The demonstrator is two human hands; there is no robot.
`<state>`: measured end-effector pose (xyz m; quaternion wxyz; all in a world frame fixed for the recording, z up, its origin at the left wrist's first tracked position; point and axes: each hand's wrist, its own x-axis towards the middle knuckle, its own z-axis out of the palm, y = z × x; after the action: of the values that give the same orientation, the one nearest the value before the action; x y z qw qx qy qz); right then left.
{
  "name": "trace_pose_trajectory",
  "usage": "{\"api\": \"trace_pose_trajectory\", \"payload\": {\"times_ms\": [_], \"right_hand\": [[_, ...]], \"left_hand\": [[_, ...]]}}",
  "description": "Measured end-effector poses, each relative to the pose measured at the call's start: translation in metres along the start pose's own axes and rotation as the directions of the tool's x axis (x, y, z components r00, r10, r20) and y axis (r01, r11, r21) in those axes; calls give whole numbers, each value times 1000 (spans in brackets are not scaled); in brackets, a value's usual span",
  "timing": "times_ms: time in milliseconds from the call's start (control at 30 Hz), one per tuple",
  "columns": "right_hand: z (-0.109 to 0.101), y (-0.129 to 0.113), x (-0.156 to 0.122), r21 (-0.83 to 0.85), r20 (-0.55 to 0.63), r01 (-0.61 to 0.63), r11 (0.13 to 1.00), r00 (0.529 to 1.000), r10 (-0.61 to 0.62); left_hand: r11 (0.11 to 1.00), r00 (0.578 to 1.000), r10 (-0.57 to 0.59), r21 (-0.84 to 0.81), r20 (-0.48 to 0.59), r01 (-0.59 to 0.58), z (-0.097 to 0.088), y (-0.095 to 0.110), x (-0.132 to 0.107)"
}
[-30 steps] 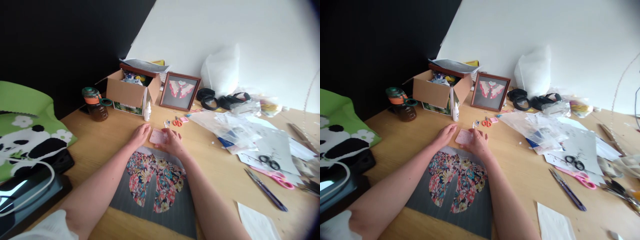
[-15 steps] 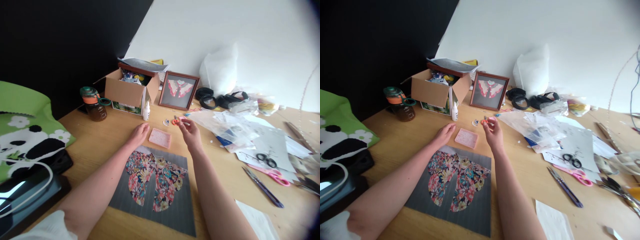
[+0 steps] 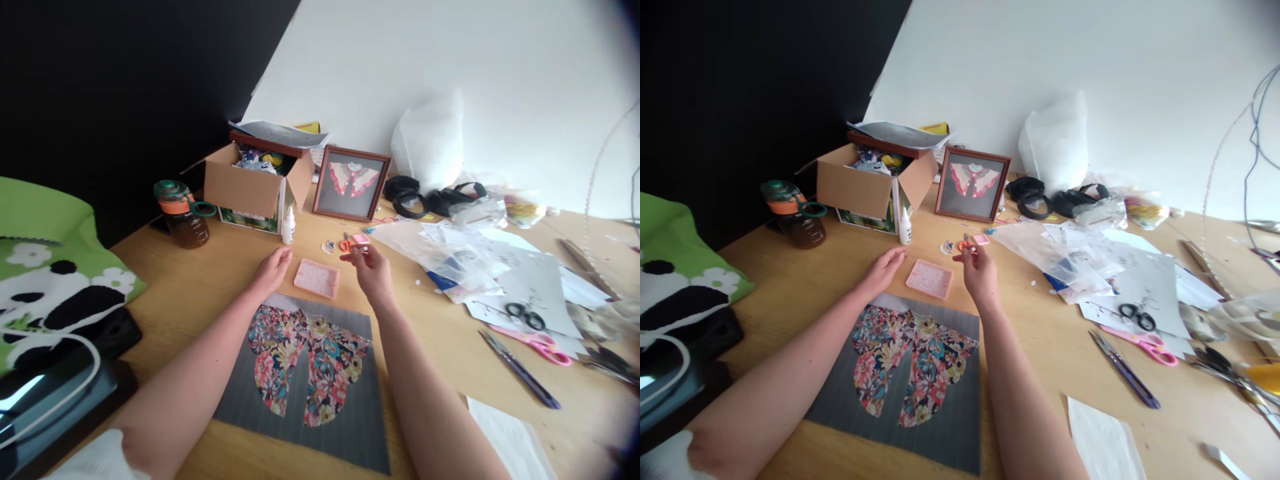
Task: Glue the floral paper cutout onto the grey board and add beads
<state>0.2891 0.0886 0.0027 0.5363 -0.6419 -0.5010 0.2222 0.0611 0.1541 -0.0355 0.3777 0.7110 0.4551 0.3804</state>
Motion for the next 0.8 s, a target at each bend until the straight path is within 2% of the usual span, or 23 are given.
{"api": "trace_pose_trajectory", "payload": {"times_ms": [133, 233, 333, 433, 533, 800], "right_hand": [[2, 4, -2, -101, 128, 21, 995, 992, -8], [2, 4, -3, -159, 216, 85, 984, 975, -49], [1, 4, -6, -230, 332, 187, 955, 937, -104], [4, 3, -11, -389, 427, 241, 889, 902, -58], [9, 2, -16, -492, 459, 252, 834, 889, 2], [9, 3, -16, -477, 509, 302, 825, 860, -21]], "left_hand": [[1000, 1000, -4, -29, -2, 3, 0, -2, 1], [999, 1000, -3, -53, -3, 3, 0, -2, 0], [997, 1000, -7, -79, -3, 7, 0, -2, 0], [994, 1000, -21, -103, 1, 21, 0, -1, 1], [991, 999, -35, -127, 15, 37, -2, 1, 2], [983, 997, -74, -165, 18, 75, -7, 11, 1]]}}
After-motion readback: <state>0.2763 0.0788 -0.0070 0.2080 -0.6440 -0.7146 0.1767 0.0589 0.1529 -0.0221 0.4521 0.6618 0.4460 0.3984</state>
